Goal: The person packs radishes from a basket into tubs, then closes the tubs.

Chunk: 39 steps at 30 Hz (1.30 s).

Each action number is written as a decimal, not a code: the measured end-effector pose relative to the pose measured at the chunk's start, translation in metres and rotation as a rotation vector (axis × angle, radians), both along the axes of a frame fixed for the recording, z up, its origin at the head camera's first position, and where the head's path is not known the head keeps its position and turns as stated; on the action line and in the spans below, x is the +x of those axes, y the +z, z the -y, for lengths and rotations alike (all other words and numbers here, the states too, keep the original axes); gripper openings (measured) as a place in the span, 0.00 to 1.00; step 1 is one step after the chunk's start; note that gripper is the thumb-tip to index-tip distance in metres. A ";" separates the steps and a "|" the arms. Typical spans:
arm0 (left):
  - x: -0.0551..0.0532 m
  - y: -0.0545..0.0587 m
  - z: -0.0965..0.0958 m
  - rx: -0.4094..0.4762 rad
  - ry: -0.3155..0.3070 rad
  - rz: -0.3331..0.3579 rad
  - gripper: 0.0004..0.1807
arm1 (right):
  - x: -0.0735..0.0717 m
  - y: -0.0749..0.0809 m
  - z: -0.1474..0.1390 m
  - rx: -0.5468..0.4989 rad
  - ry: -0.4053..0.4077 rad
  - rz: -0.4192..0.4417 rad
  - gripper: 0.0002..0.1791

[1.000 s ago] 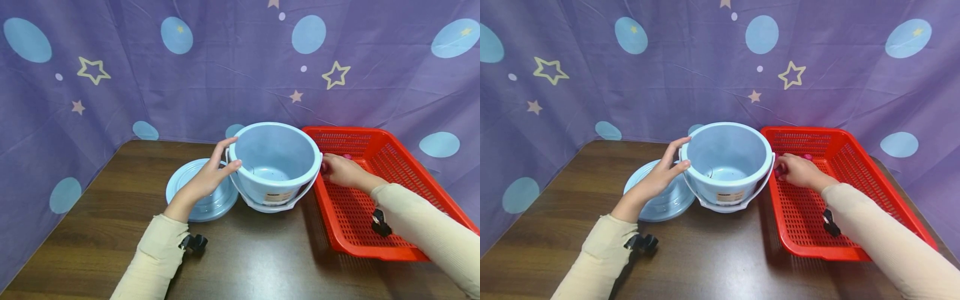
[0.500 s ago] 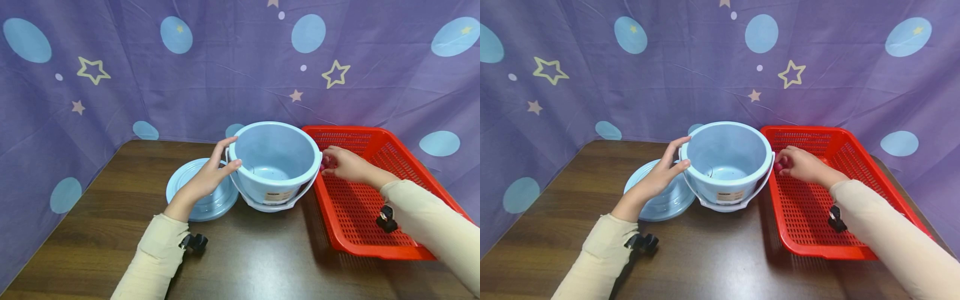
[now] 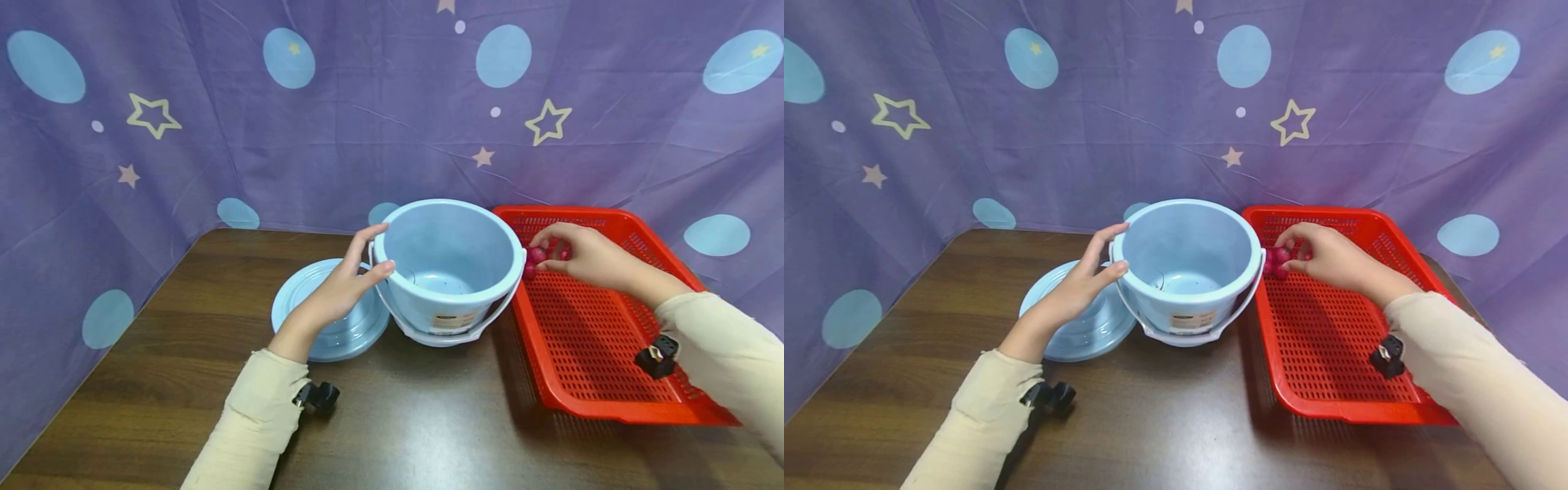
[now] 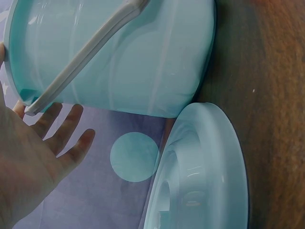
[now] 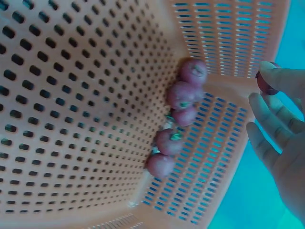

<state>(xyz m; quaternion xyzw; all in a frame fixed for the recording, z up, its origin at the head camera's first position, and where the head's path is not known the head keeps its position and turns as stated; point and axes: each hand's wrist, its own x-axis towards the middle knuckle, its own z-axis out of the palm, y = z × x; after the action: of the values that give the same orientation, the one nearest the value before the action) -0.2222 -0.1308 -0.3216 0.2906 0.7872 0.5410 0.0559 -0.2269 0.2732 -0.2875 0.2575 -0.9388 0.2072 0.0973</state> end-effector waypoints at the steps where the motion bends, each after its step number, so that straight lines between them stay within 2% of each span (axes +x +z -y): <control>1: 0.000 0.000 0.000 0.002 0.000 0.001 0.39 | 0.001 0.002 0.000 -0.001 -0.001 -0.010 0.17; 4: -0.001 0.000 0.000 0.006 -0.002 0.005 0.39 | 0.005 0.008 0.000 -0.006 0.001 -0.037 0.18; 13: 0.000 -0.001 0.000 0.007 0.000 0.011 0.39 | 0.021 0.025 0.009 -0.010 -0.038 -0.044 0.19; 22: 0.001 0.000 0.001 0.008 0.002 0.023 0.39 | 0.031 0.037 0.012 -0.032 -0.027 -0.123 0.21; 25: 0.000 0.000 0.001 0.004 0.003 0.022 0.39 | 0.034 0.040 0.014 -0.042 0.002 -0.145 0.23; 34: 0.000 0.001 0.001 -0.016 0.021 0.007 0.38 | 0.038 0.049 0.029 -0.106 0.160 -0.220 0.25; 39: 0.001 0.001 0.000 -0.012 0.015 0.005 0.39 | 0.040 0.051 0.039 -0.122 0.202 -0.228 0.25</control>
<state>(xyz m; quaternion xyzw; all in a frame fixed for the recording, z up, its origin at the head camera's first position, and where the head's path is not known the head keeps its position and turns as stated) -0.2215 -0.1310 -0.3208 0.2830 0.7924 0.5376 0.0554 -0.1872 0.2343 -0.2365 0.3661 -0.8766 0.2422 0.1972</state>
